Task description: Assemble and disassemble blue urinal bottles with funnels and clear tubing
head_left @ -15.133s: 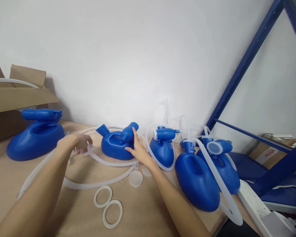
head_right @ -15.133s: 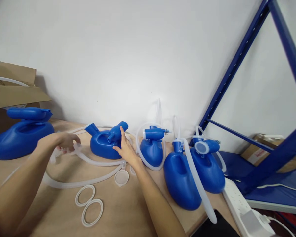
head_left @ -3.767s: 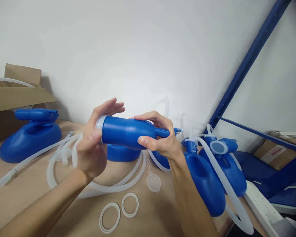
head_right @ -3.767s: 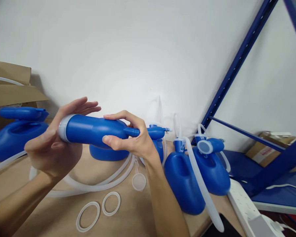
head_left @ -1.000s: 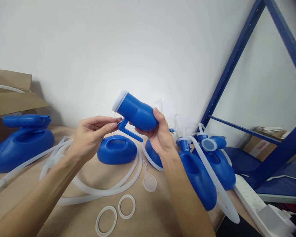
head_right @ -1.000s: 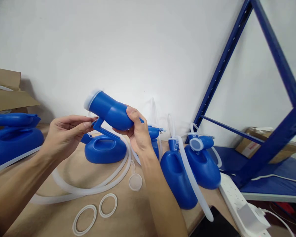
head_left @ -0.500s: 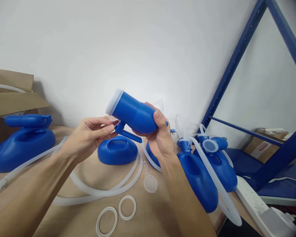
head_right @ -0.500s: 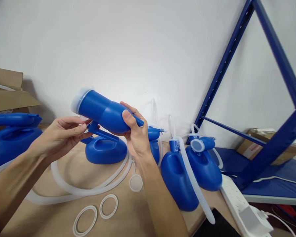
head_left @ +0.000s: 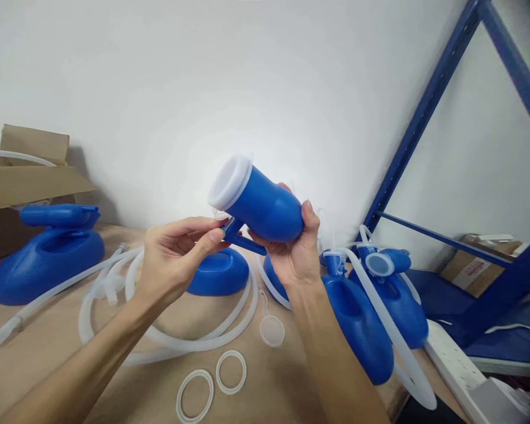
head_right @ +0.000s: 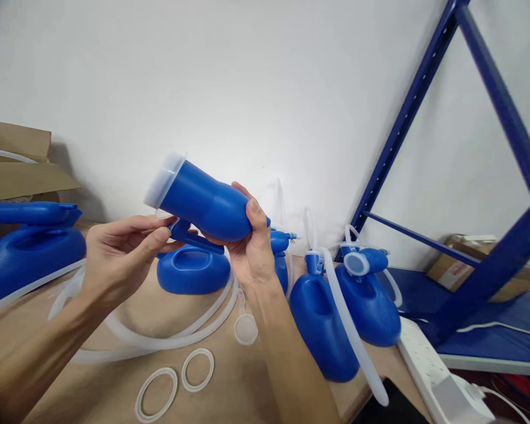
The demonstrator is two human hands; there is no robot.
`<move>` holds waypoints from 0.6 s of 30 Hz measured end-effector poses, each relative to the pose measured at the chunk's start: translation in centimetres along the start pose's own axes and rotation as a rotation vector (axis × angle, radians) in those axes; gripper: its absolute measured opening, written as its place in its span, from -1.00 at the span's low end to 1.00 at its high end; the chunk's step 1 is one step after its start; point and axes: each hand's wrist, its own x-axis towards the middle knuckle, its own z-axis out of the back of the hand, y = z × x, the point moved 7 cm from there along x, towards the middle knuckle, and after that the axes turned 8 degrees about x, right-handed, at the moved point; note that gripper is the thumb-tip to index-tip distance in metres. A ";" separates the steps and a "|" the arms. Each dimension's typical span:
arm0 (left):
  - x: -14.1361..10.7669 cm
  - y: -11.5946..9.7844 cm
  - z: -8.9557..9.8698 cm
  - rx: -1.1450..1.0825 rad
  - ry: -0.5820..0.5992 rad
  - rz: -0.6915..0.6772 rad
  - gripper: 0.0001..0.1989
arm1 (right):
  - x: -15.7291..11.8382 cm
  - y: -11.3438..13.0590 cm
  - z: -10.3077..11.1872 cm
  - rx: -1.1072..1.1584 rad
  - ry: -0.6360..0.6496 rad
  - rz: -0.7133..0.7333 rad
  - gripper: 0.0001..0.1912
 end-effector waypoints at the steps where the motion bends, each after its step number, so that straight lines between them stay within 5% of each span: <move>1: -0.2 -0.2 0.0 0.033 -0.017 -0.041 -0.90 | 0.0 0.0 -0.1 0.025 0.002 0.008 -0.41; 10: -0.5 -0.5 -0.2 0.034 -0.071 -0.041 -0.88 | -0.9 0.9 -1.6 0.078 0.085 0.174 -0.47; 18: 1.6 -1.1 0.8 0.156 0.194 0.018 -0.74 | -0.3 1.1 -1.1 -0.174 0.088 0.120 -0.38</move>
